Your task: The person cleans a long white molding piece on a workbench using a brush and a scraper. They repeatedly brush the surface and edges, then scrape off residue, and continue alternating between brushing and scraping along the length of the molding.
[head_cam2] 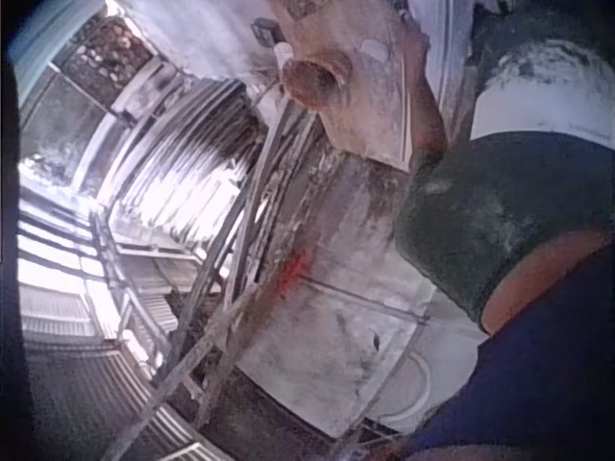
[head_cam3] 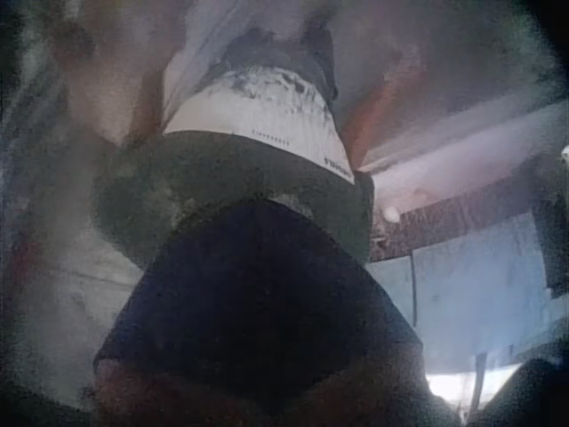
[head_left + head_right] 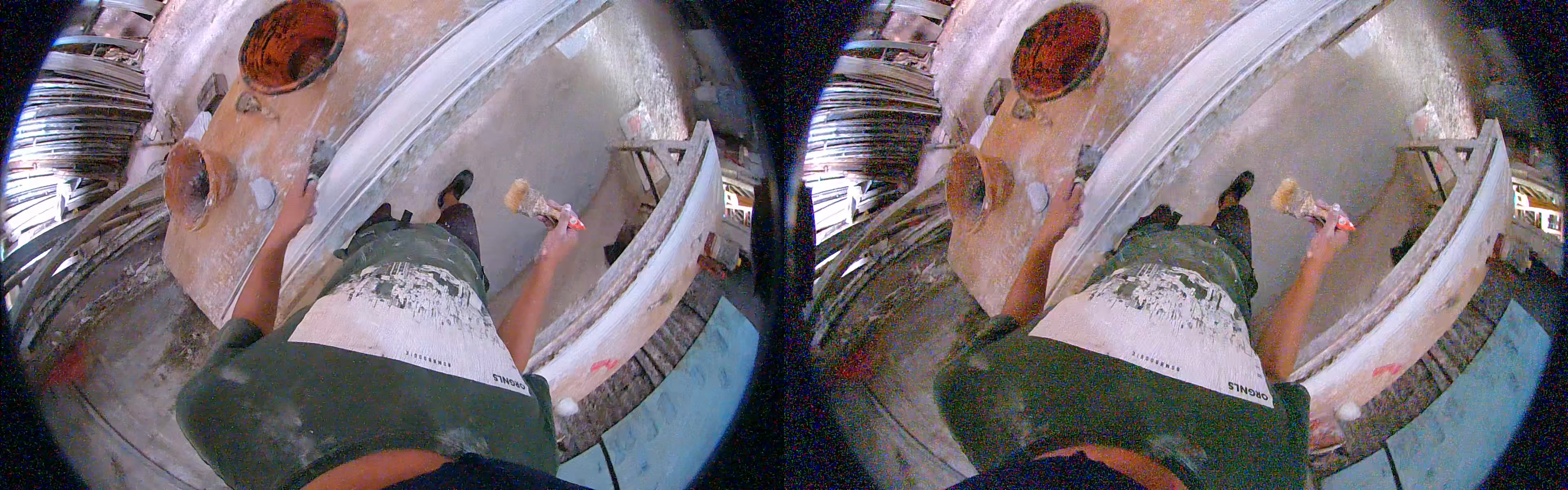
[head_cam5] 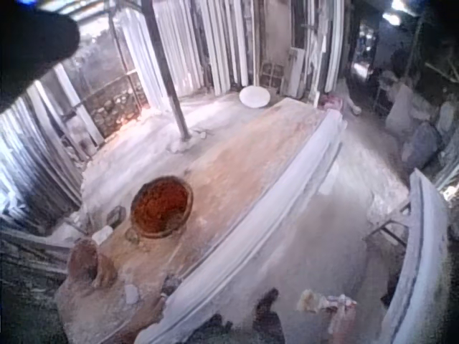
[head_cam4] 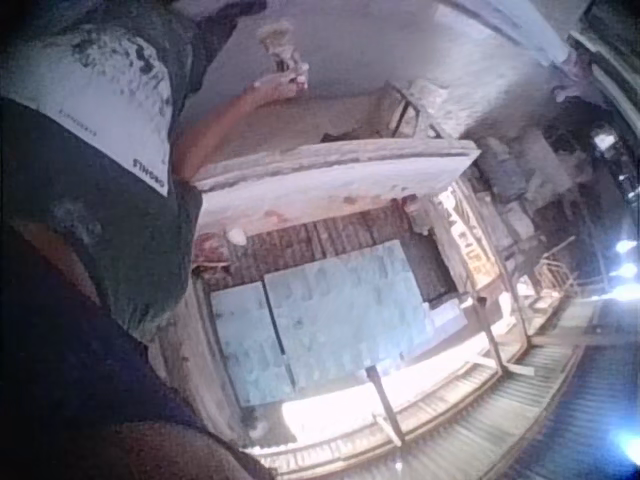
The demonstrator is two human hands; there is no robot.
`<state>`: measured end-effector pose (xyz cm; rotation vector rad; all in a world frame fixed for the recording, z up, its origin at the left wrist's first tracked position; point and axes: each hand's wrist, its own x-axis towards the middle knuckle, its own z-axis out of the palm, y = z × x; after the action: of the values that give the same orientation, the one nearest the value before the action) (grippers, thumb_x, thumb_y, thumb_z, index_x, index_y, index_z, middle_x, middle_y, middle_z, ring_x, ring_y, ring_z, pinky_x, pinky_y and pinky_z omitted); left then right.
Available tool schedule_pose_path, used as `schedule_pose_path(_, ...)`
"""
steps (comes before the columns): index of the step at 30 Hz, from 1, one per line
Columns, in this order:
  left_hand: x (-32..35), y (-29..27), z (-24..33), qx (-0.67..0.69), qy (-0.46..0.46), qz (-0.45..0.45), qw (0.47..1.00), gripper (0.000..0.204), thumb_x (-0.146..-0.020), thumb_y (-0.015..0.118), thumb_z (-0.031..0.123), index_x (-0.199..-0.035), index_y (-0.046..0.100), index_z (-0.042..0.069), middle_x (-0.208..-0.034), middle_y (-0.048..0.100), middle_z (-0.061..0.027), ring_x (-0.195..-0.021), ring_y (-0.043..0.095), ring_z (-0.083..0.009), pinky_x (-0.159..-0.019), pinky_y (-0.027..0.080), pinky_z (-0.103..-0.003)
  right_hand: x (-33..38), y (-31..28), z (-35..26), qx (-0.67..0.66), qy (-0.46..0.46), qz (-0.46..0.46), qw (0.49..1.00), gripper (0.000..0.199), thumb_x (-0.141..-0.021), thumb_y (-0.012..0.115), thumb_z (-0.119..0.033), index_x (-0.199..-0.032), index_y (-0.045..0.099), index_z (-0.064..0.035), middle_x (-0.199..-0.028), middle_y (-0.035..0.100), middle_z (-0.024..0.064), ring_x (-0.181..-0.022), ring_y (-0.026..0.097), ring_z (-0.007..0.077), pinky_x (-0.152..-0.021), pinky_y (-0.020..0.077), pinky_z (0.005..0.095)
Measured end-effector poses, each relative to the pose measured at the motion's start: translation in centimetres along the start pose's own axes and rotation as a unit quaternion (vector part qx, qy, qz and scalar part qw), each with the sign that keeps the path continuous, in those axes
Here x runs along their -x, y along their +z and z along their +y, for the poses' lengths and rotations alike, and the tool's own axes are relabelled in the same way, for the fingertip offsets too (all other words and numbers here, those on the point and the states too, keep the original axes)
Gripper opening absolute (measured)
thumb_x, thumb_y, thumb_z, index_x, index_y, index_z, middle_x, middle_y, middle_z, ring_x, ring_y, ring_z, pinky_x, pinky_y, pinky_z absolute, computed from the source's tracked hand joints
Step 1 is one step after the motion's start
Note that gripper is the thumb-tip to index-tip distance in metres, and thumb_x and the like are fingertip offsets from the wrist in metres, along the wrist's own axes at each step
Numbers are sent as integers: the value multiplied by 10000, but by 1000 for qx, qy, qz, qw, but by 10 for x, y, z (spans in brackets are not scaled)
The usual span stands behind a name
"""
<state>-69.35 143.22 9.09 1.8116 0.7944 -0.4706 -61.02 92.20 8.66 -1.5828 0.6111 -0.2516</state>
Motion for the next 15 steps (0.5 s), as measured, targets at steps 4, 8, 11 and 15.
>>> schedule_pose_path(4, -127, 71, 79, -205, 275, 83, 936, 435, -905, 474, 248, -1219, 451, -53, -1034, 608, -275, -854, 596, -448, -797, 444, -506, -80, -5, -28, 71, -64, -43, 995, 285, -964, 489, -218, -991, 587, 48, -910, 677, 157, -704, 645, 191, -593, 550, 295)
schedule_pose_path(8, -156, 138, 231, -132, 159, 27, 978, 400, -923, 450, 219, -1220, 465, -48, -842, 617, -211, -605, 594, -271, -593, 503, -411, -136, -8, -55, 52, -113, -43, 991, 290, -958, 480, -205, -896, 657, 16, -858, 683, 100, -713, 651, 183, -613, 543, 295)
schedule_pose_path(11, -161, 152, 242, -121, 149, 31, 981, 403, -930, 442, 225, -1243, 463, -30, -814, 604, -192, -548, 570, -242, -530, 507, -398, -150, -13, -69, 22, -90, -23, 995, 288, -963, 476, -223, -933, 634, 15, -884, 681, 107, -726, 652, 195, -610, 546, 307)
schedule_pose_path(15, -134, 124, 168, -260, 207, 96, 938, 481, -936, 432, 249, -1346, 385, 2, -1037, 619, -275, -924, 620, -409, -833, 488, -458, -165, -47, -49, 51, -31, -1, 998, 279, -969, 473, -232, -962, 601, 16, -923, 671, 126, -763, 650, 201, -614, 550, 307)
